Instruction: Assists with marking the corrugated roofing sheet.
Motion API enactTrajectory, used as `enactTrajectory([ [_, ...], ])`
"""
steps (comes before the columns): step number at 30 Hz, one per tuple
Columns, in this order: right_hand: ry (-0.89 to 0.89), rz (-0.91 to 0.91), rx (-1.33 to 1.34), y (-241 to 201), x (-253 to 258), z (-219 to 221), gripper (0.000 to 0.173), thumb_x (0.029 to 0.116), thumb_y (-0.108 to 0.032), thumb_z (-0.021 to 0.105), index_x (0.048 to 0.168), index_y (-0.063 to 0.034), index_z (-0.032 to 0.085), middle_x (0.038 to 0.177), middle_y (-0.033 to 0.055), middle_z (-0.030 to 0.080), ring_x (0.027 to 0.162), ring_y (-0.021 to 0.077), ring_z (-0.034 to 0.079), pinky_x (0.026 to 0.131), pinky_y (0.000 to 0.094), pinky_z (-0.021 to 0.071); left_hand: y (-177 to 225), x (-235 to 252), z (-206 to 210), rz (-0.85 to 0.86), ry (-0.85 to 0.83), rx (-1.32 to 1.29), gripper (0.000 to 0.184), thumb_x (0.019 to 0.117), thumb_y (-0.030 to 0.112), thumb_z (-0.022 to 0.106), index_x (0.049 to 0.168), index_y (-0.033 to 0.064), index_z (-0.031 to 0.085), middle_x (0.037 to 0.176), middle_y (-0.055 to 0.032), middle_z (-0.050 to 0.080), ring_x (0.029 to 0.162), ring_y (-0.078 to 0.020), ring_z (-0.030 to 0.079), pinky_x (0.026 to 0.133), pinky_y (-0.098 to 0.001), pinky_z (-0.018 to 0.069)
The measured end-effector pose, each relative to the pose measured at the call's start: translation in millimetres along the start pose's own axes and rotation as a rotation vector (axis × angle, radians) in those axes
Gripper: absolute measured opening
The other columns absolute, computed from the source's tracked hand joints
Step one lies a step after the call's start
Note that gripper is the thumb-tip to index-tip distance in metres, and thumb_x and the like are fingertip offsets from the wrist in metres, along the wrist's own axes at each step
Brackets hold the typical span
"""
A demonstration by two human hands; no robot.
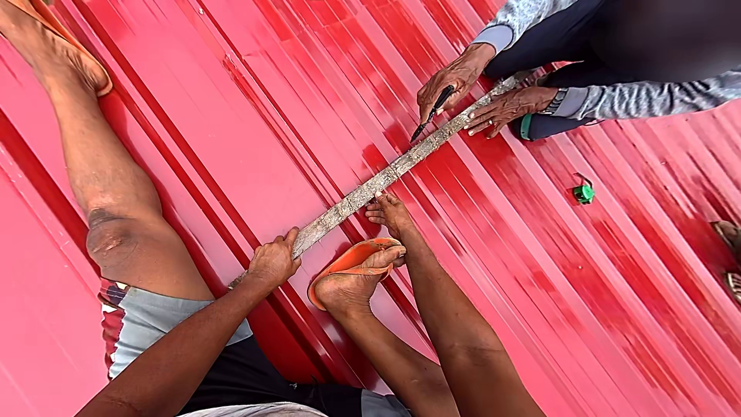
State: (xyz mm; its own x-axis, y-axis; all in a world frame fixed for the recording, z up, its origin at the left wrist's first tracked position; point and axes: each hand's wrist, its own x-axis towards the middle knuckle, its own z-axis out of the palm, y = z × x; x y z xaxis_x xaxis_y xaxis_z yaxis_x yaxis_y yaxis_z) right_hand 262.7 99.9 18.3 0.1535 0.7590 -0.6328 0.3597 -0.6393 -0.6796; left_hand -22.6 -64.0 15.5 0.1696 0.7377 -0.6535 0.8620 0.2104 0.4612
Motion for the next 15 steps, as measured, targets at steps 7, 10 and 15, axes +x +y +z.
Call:
enactTrajectory([
  [7,-0.006,0.024,-0.015,-0.8,0.6,-0.5,0.034,0.1098,-0.035,0.049,0.122,-0.0038,0.055,0.092,0.0155,0.071,0.073,0.0238,0.072,0.066,0.0350,0.0608,0.0,0.2,0.0,-0.005,0.001,-0.001,0.071,0.0988,0.039,0.055,0.162,0.0217,0.029,0.131,-0.0217,0.063,0.105,-0.0410,0.069,0.087,-0.0580,0.0542],
  [10,0.109,-0.006,-0.277,-6.1,-0.2,-11.2,0.044,0.1063,-0.046,0.054,0.119,-0.0041,0.061,0.092,0.0125,0.070,0.073,0.0212,0.070,0.068,0.0362,0.0583,0.3,-0.2,-0.4,-0.007,-0.007,-0.004,0.072,0.0985,0.039,0.056,0.162,0.0222,0.028,0.133,-0.0212,0.063,0.105,-0.0409,0.069,0.087,-0.0585,0.0541],
  [15,0.640,-0.358,-0.443,-29.2,3.7,-72.7,0.080,0.0926,-0.062,0.064,0.146,-0.0070,0.042,0.119,0.0198,0.065,0.106,0.0370,0.064,0.094,0.0569,0.0520,0.6,-0.9,-2.3,-0.013,-0.006,-0.007,0.071,0.0986,0.039,0.057,0.162,0.0222,0.029,0.132,-0.0211,0.063,0.106,-0.0406,0.069,0.087,-0.0579,0.0541],
])
